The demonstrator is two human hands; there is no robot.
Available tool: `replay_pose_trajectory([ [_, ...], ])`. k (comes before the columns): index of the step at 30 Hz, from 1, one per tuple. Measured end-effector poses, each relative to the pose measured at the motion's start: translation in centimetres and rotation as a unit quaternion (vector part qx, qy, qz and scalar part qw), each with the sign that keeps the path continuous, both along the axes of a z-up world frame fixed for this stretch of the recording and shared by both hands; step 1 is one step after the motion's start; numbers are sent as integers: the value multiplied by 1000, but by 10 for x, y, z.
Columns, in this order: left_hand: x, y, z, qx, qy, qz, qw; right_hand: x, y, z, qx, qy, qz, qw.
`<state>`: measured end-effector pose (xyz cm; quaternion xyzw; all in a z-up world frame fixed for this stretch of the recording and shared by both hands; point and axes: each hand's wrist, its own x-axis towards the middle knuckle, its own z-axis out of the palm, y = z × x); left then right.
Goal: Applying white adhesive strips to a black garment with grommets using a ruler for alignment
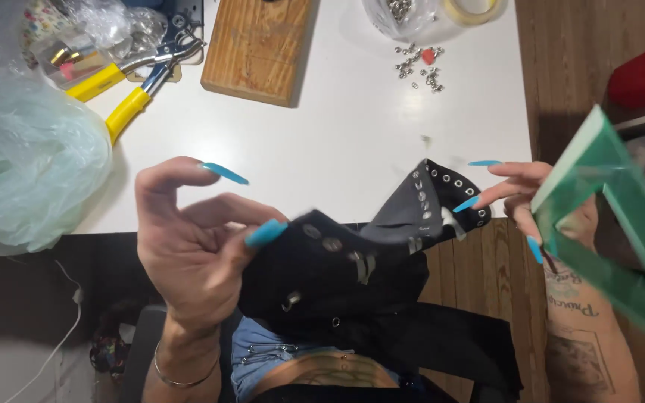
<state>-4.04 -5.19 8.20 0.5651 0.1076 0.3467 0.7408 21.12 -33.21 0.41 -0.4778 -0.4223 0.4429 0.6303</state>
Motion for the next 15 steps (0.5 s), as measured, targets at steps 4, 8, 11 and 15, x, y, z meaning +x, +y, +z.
replay_pose_trajectory([
  [4, -1, 8, -4, 48, 52, 53, 996, -26, 19, 23, -137, -105, -274, 946],
  [8, -7, 8, -11, 98, 72, 106, 987, -29, 14, 34, -351, -399, -413, 739],
  [11, -15, 5, -13, 88, 67, 114, 987, -25, -4, 25, -349, -514, -400, 674],
  [15, -21, 3, -15, 75, 53, 113, 989, -27, -21, 16, -371, -491, -416, 669],
])
